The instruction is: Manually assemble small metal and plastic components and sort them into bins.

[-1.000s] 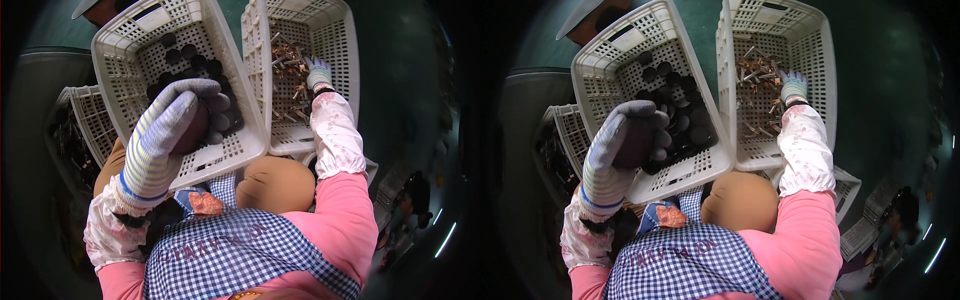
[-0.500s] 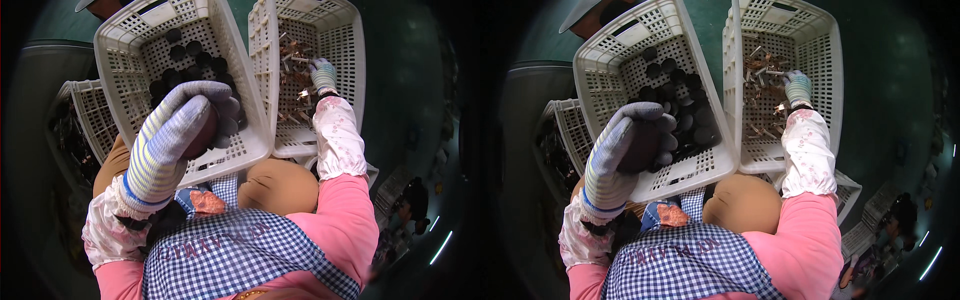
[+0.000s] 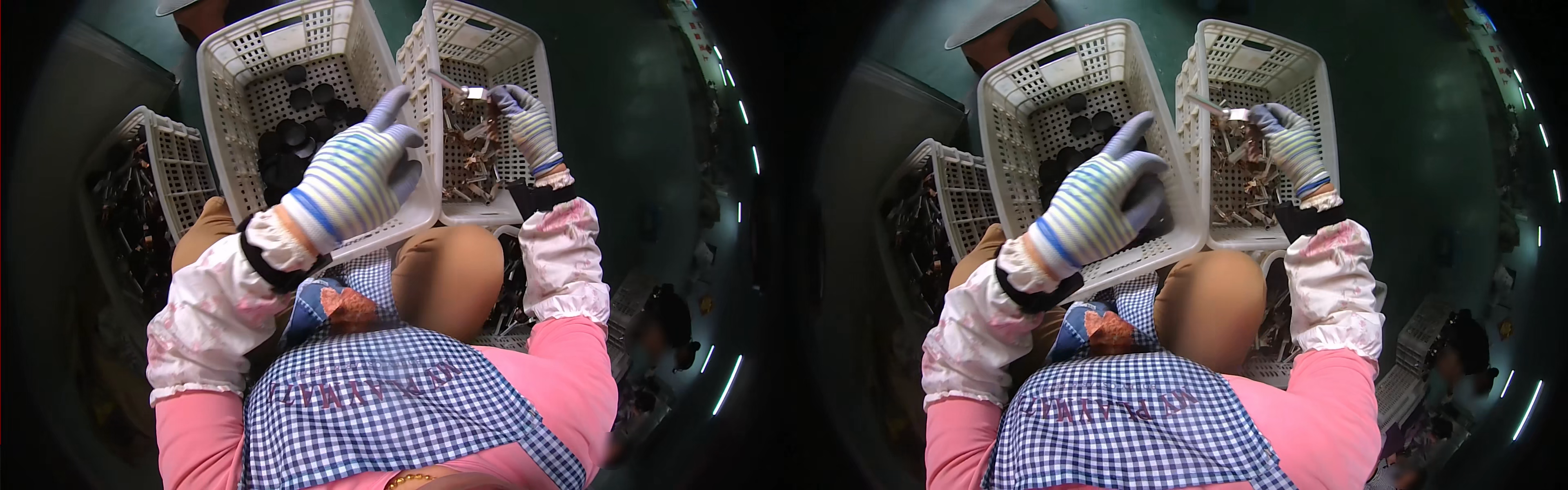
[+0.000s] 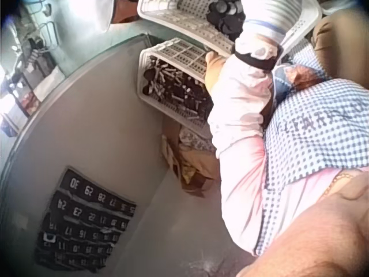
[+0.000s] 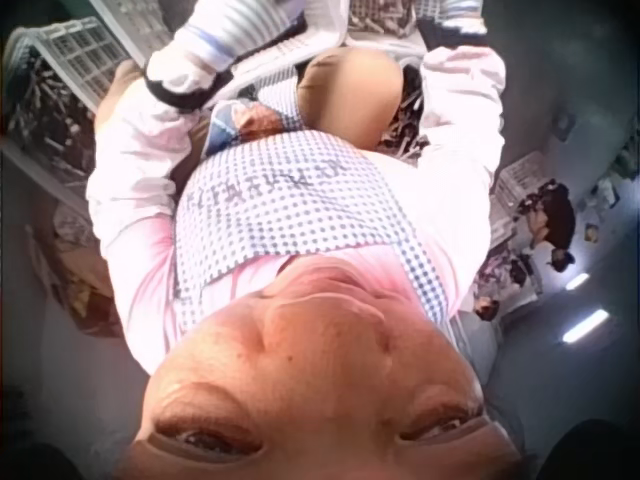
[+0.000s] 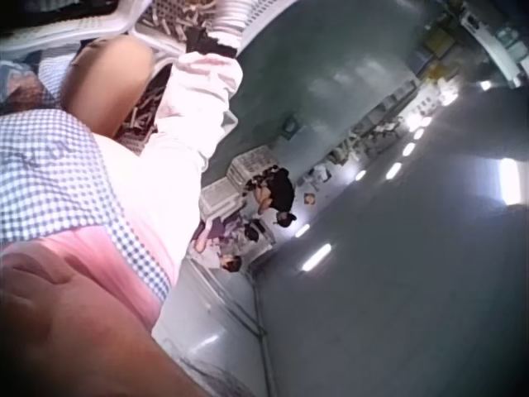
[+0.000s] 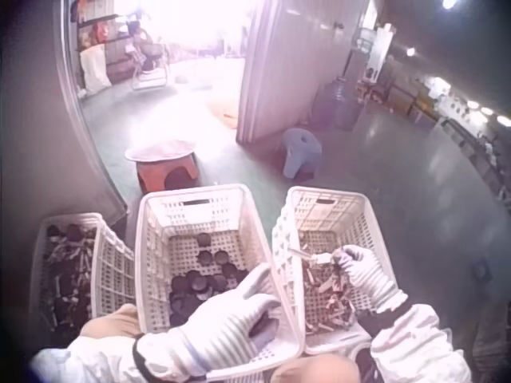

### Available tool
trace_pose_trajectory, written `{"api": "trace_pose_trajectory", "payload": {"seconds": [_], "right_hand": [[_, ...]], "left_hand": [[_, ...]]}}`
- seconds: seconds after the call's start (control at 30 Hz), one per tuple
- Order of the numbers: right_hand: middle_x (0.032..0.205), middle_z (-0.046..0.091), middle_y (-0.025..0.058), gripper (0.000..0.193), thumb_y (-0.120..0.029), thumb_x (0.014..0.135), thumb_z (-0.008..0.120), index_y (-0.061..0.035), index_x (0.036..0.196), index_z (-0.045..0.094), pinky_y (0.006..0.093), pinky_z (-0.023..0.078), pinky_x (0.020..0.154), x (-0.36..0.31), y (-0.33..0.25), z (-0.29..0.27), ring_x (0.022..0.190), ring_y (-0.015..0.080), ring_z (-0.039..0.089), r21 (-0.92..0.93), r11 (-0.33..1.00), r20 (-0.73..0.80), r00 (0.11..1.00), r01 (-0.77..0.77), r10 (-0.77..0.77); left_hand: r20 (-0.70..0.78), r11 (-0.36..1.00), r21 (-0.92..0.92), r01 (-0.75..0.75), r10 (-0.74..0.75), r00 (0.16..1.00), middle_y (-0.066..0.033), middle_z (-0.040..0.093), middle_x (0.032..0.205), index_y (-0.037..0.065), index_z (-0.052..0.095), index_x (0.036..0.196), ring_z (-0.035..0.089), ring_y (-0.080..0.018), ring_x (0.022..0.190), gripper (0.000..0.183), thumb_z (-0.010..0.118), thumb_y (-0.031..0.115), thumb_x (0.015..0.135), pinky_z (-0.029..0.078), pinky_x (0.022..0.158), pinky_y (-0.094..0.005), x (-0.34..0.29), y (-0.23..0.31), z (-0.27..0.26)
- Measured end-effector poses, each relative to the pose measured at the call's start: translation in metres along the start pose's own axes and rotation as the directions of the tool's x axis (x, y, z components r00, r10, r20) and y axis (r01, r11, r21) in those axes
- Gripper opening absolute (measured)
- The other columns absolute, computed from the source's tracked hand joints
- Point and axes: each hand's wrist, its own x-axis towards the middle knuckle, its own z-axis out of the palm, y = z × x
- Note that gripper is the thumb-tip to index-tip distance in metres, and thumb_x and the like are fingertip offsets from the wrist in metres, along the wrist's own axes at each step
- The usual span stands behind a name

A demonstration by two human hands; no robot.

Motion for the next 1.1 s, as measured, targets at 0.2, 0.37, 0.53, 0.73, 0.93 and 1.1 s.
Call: {"api": "trace_pose_trajectory", "payload": {"seconds": [0.2, 0.37, 0.53, 0.73, 0.93, 1.1], "right_hand": [[0.086, 0.068, -0.001, 0.02, -0.022, 0.098, 0.064, -0.0029, 0.096, 0.069, 0.0202, 0.048, 0.071, -0.059, -0.097, 0.077, 0.076, 0.0052, 0.06, 0.09, 0.996, 0.343, 0.939, -0.021, -0.011], [0.09, 0.069, 0.0019, 0.021, -0.023, 0.098, 0.062, -0.0025, 0.101, 0.067, 0.0219, 0.051, 0.071, -0.069, -0.114, 0.11, 0.079, 0.0079, 0.063, 0.141, 0.986, 0.266, 0.956, 0.087, -0.123], [0.092, 0.07, 0.0082, 0.022, -0.021, 0.099, 0.059, -0.0024, 0.111, 0.06, 0.0317, 0.059, 0.075, -0.061, -0.122, 0.102, 0.082, 0.0203, 0.069, 0.522, 0.782, -0.168, 0.94, 0.341, -0.298], [0.094, 0.068, 0.0172, 0.021, -0.022, 0.099, 0.051, -0.001, 0.099, 0.055, 0.0502, 0.059, 0.071, -0.044, -0.089, 0.094, 0.075, 0.0293, 0.067, 0.82, 0.547, 0.013, 0.961, -0.167, 0.275], [0.1, 0.069, 0.0114, 0.025, -0.029, 0.1, 0.05, -0.0114, 0.117, 0.056, 0.0399, 0.059, 0.065, -0.044, -0.058, 0.117, 0.073, 0.0223, 0.065, 0.773, 0.385, 0.37, 0.852, -0.504, 0.371], [0.1, 0.066, 0.0068, 0.034, -0.024, 0.103, 0.048, -0.0226, 0.137, 0.049, 0.0189, 0.05, 0.049, -0.065, -0.083, 0.128, 0.07, 0.0108, 0.059, 0.637, 0.714, 0.117, 0.952, -0.29, 0.282]], "left_hand": [[0.082, 0.907, 0.362, -0.217, 0.201, 0.976, -0.0268, 0.044, 0.141, 0.001, 0.064, 0.103, 0.066, -0.0371, 0.087, 0.031, 0.067, 0.011, 0.074, 0.055, 0.078, -0.045, -0.008, -0.011, 0.005], [-0.063, 0.939, 0.298, -0.173, 0.2, 0.978, -0.017, 0.055, 0.108, 0.0, 0.061, 0.107, 0.063, -0.0374, 0.09, 0.031, 0.063, 0.009, 0.078, 0.054, 0.076, -0.0454, -0.012, -0.024, -0.012], [-0.207, 0.898, -0.439, 0.042, -0.146, 0.967, -0.0075, 0.065, 0.094, 0.006, 0.067, 0.117, 0.06, -0.015, 0.081, 0.037, 0.06, 0.005, 0.081, 0.05, 0.076, -0.0263, -0.014, -0.028, -0.044], [-0.134, 0.36, -0.926, -0.112, -0.038, 0.99, -0.007, 0.066, 0.108, 0.001, 0.057, 0.132, 0.065, -0.0159, 0.094, 0.051, 0.068, 0.011, 0.084, 0.053, 0.083, -0.0288, -0.019, -0.026, -0.061], [-0.081, 0.135, -0.989, -0.066, -0.105, 0.991, -0.0106, 0.066, 0.113, -0.001, 0.061, 0.121, 0.066, -0.0215, 0.094, 0.062, 0.06, 0.054, 0.093, 0.055, 0.085, -0.0347, -0.015, -0.033, -0.056], [-0.033, -0.063, -0.997, -0.044, -0.169, 0.985, -0.0152, 0.068, 0.11, -0.001, 0.063, 0.112, 0.068, -0.0296, 0.086, 0.076, 0.041, 0.07, 0.093, 0.058, 0.074, -0.0405, -0.003, -0.044, -0.058]]}}
